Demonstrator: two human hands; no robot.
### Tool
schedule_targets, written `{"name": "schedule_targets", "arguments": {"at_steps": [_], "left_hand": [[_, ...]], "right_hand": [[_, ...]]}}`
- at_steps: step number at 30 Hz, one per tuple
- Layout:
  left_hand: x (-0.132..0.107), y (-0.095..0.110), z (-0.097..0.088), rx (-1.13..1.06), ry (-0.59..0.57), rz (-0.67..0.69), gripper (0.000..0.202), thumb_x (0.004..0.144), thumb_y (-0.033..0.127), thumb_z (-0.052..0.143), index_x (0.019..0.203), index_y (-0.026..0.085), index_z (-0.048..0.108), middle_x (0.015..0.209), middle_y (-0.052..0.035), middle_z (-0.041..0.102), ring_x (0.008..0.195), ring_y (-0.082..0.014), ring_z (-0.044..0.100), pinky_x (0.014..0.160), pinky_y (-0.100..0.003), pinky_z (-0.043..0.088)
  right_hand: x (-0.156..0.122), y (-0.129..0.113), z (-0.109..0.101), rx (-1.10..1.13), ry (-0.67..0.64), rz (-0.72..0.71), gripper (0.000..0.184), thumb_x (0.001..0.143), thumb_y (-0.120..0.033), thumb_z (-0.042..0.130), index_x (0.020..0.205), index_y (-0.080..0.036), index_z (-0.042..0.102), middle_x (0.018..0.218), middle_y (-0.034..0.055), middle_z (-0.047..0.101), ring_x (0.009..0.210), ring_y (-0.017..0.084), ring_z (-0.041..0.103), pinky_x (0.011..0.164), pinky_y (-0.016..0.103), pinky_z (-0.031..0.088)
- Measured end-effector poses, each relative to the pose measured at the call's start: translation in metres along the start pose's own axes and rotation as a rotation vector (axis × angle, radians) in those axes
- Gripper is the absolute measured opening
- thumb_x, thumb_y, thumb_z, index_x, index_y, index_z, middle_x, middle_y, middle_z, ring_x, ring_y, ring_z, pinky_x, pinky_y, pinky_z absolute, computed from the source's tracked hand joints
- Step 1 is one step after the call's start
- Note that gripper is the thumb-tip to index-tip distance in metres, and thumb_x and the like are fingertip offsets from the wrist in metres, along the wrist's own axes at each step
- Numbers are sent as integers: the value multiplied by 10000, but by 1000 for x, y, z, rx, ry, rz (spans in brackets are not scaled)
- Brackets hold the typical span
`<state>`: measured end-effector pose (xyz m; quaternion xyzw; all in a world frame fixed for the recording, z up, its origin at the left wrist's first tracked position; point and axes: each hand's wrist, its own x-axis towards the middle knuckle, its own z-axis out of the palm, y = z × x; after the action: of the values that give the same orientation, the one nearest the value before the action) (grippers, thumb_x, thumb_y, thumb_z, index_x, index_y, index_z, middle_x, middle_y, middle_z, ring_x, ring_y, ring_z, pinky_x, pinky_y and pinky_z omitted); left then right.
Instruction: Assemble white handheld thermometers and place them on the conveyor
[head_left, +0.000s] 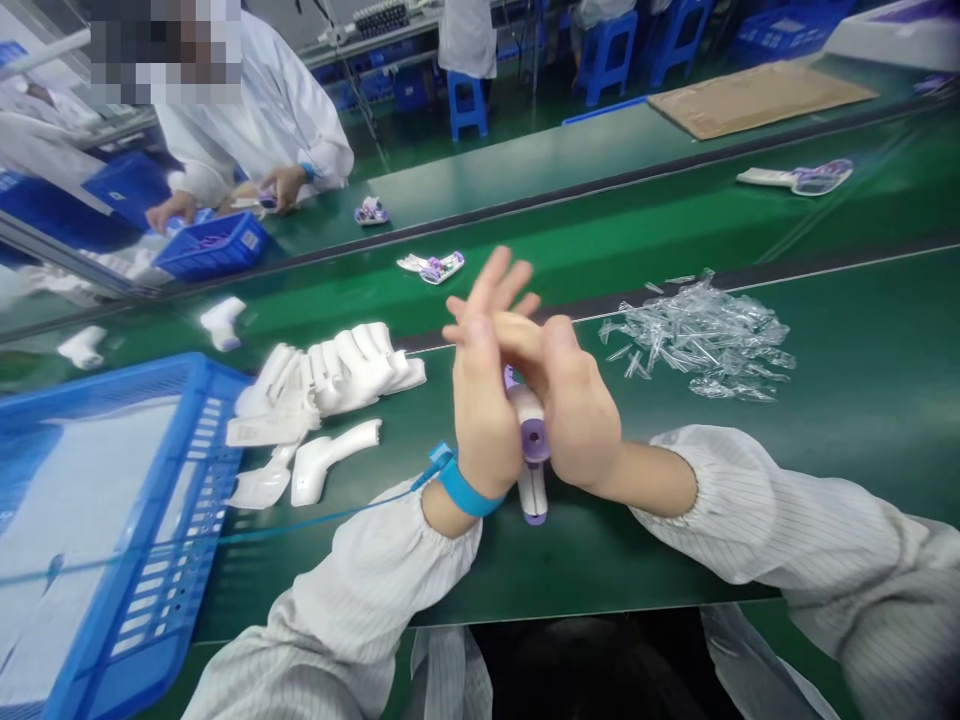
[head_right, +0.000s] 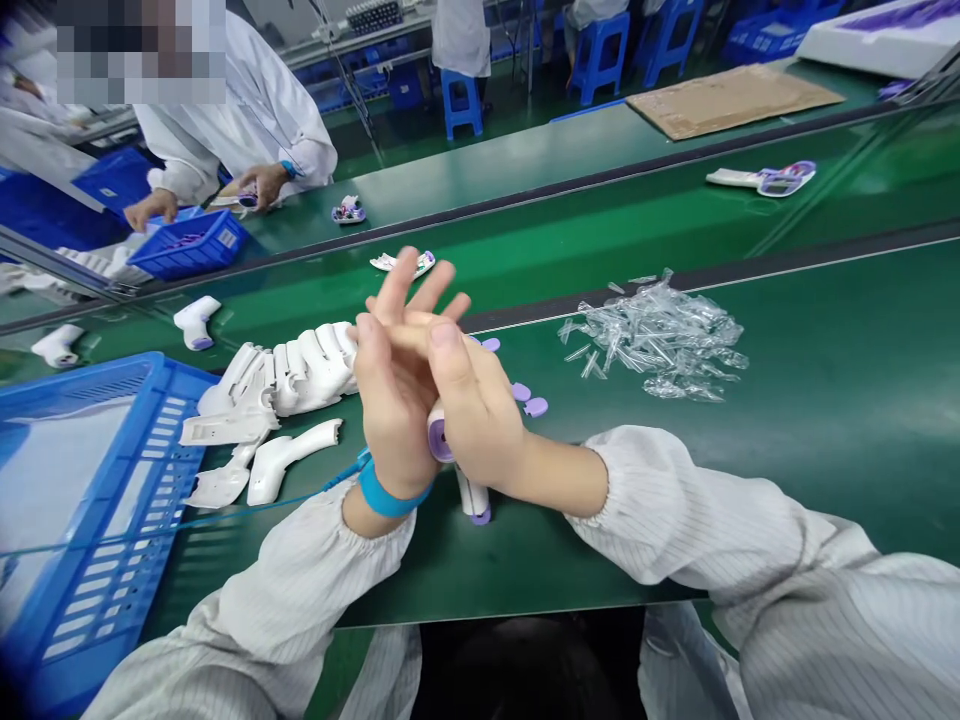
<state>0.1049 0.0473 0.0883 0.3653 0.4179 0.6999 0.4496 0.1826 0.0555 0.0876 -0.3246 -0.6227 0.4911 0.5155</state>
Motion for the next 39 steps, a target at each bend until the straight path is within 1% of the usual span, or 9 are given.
{"name": "schedule_targets", "arguments": {"at_steps": [4,10,12,14,16,19,23,31,39], "left_hand": [[13,3,0,12,120,160,360,1162,422,376,1392,322,635,1549,-20,596,1483,-239,562,1227,-386,490],[18,-27,-9,-89,143,-3,331,1156,482,383,1165,267,634,1283,-50,660,1181,-184,686,1045,-327,562],[19,-43,-15,-131,-13,-160,435,1106,635,477,1063,237,648,1096,-50,697,1017,-188,717,949,-337,596],[18,-57,-20,-157,-355,-425,582,958,779,649,1008,199,680,963,-64,723,890,-219,735,854,-373,624],[16,-64,-25,-166,-608,-602,628,792,723,878,1042,170,717,927,-82,754,828,-237,751,808,-386,633],[12,-60,-30,-269,-744,-690,634,744,587,979,1148,167,729,996,-107,788,833,-235,777,777,-353,639],[11,-44,-28,-354,-835,-762,614,769,505,987,1215,179,719,1090,-115,773,878,-225,772,778,-329,635],[20,-21,-23,-357,-557,-490,421,812,352,976,1056,194,671,816,22,618,689,-109,591,721,-280,533],[59,-8,-32,-341,-214,-197,371,881,387,912,1072,227,638,884,45,621,870,-114,666,899,-270,547]], "right_hand": [[3,4,7,8,156,-32,572,1142,-635,315,1115,-291,771,1295,75,734,1263,278,700,1029,449,614],[20,-13,-16,66,67,-26,783,1073,-795,290,675,-251,688,640,59,609,674,227,673,669,403,574],[33,-26,-36,116,143,-68,758,1083,-771,288,662,-262,660,586,42,544,595,218,623,610,395,541],[45,-39,-56,197,224,-105,704,1115,-691,297,669,-269,641,563,26,493,551,210,594,549,376,501],[55,-47,-73,275,257,-132,659,1147,-574,287,680,-268,637,556,17,460,518,197,580,496,353,453],[63,-48,-84,285,278,-117,650,1150,-526,230,681,-266,598,551,12,433,475,179,550,477,347,427],[63,-36,-79,169,330,-54,715,1062,-809,217,730,-278,562,582,16,473,585,217,626,553,372,518],[69,-21,-69,110,282,-58,742,1030,-874,253,1112,-254,652,1058,84,726,1070,233,735,908,358,607],[67,5,-68,-62,-21,180,635,1024,-815,468,1185,-232,659,1142,101,716,960,233,730,770,363,623]]}}
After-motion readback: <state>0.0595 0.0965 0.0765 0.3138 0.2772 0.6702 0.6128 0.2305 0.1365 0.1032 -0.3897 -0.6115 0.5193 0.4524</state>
